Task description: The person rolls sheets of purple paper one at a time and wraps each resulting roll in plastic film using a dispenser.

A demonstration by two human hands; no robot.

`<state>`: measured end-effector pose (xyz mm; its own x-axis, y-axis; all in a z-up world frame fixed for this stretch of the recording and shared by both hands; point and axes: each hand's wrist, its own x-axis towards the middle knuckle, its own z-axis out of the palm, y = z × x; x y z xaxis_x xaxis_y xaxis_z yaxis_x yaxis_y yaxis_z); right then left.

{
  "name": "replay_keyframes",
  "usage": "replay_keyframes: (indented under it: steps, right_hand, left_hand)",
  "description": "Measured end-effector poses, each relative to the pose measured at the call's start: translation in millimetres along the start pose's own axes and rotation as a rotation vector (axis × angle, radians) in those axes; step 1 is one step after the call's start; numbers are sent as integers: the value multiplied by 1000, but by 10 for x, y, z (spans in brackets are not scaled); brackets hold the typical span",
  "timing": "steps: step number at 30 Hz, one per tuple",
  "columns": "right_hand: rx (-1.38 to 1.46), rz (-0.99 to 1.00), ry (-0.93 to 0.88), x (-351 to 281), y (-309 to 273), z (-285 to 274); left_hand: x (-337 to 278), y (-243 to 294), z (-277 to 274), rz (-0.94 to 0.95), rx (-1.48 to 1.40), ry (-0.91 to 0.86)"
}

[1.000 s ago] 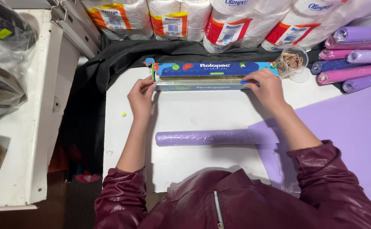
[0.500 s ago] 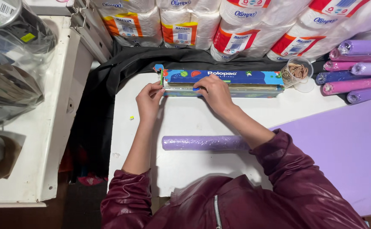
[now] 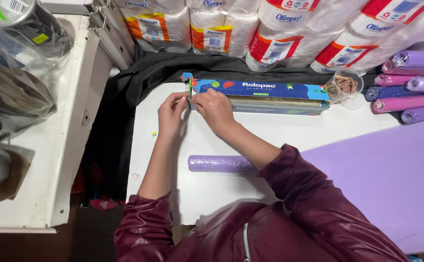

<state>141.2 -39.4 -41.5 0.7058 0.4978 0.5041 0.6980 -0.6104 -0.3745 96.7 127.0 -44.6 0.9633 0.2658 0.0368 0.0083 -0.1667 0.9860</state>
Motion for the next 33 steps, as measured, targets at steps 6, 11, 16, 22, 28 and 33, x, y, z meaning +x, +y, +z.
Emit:
replay_keyframes:
  steps: [6, 11, 16, 22, 28, 33]
  right_hand:
    - [87, 38, 56, -596, 281, -736]
    - [-369, 832, 94, -1367, 1402, -1685]
    - [-414, 951, -56, -1607, 1892, -1962]
    - [-187, 1079, -69, -1383, 1982, -2087]
    - [409, 1096, 235, -1446, 2173, -2017]
    - [668, 1069, 397, -1344, 2209, -2023]
  left_hand:
    - [-73, 223, 149, 191, 343, 43]
    - [40, 128, 353, 198, 642, 31]
    - [165, -129, 540, 181, 622, 139]
    - [197, -121, 515, 82, 388, 145]
    - [258, -32, 470, 41, 126, 148]
    - [231, 293, 470, -25, -72, 150]
